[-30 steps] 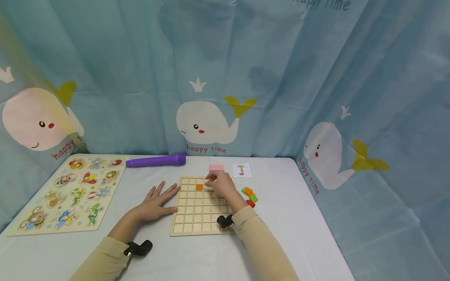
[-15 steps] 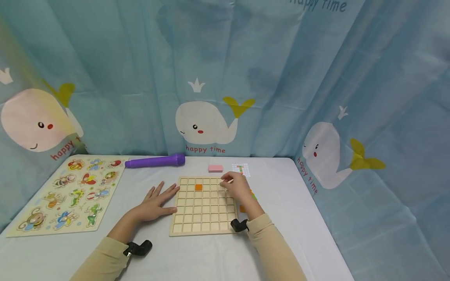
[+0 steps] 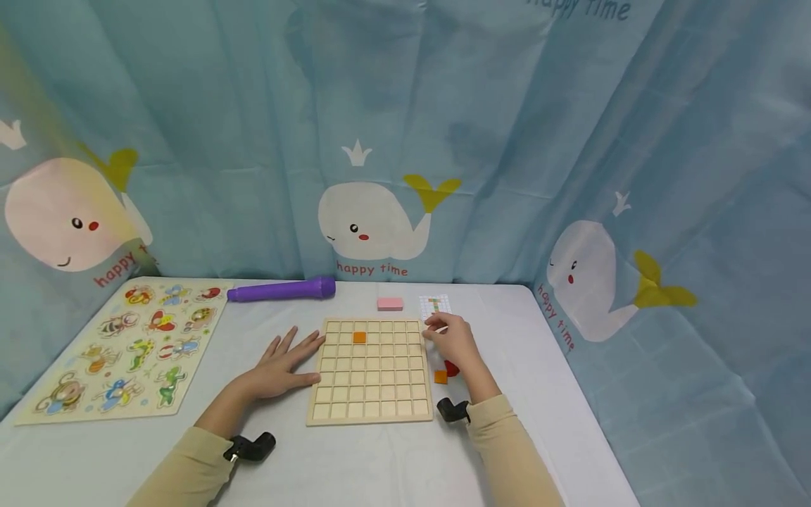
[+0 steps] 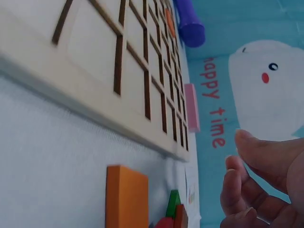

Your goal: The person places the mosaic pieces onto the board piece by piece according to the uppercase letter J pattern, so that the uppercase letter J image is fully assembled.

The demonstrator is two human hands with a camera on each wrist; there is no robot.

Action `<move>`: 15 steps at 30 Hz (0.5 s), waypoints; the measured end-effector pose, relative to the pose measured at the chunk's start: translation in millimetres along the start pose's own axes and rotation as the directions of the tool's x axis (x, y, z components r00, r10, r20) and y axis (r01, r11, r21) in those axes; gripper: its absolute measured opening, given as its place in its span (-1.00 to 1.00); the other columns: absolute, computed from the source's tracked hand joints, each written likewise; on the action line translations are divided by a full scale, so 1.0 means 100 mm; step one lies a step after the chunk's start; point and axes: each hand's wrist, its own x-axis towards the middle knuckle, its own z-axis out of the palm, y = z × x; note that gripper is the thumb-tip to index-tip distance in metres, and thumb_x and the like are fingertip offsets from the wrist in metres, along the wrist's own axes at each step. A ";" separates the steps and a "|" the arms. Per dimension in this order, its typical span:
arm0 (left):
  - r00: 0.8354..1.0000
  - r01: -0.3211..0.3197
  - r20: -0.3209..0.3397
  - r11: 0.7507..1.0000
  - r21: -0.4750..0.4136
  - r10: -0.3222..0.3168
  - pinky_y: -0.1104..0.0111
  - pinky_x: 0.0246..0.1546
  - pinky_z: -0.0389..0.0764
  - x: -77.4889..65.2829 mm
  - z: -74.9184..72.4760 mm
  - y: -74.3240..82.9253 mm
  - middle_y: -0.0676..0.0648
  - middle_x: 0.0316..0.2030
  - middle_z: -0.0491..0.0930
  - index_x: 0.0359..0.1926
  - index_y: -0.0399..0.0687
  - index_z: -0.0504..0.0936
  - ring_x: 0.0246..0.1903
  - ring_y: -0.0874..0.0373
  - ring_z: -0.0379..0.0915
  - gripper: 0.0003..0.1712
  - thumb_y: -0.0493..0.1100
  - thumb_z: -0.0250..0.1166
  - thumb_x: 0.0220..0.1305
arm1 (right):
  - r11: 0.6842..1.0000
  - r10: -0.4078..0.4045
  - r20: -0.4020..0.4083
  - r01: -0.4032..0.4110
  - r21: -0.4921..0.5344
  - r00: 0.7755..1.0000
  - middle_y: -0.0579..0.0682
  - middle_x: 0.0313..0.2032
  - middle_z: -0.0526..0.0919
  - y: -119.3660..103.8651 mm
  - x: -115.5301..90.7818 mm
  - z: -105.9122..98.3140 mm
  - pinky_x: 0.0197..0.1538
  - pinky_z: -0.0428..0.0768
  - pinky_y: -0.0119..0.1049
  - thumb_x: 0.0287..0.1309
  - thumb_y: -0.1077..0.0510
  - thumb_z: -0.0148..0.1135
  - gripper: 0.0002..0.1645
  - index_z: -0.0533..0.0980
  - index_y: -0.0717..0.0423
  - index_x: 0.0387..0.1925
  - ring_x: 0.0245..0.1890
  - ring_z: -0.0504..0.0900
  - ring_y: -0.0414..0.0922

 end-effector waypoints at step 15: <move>1.000 -0.005 -0.013 1.000 0.014 0.005 -0.20 0.50 -0.53 -0.02 -0.01 0.03 -0.06 0.61 -0.04 0.60 0.14 0.09 0.58 -0.29 -0.55 -0.02 0.36 0.22 0.32 | 0.992 0.123 0.002 -0.123 -0.036 0.992 0.09 -0.13 0.68 0.31 -0.02 -0.20 -0.21 0.63 -0.26 0.22 0.08 0.43 -0.66 0.66 0.15 -0.03 -0.20 0.59 0.00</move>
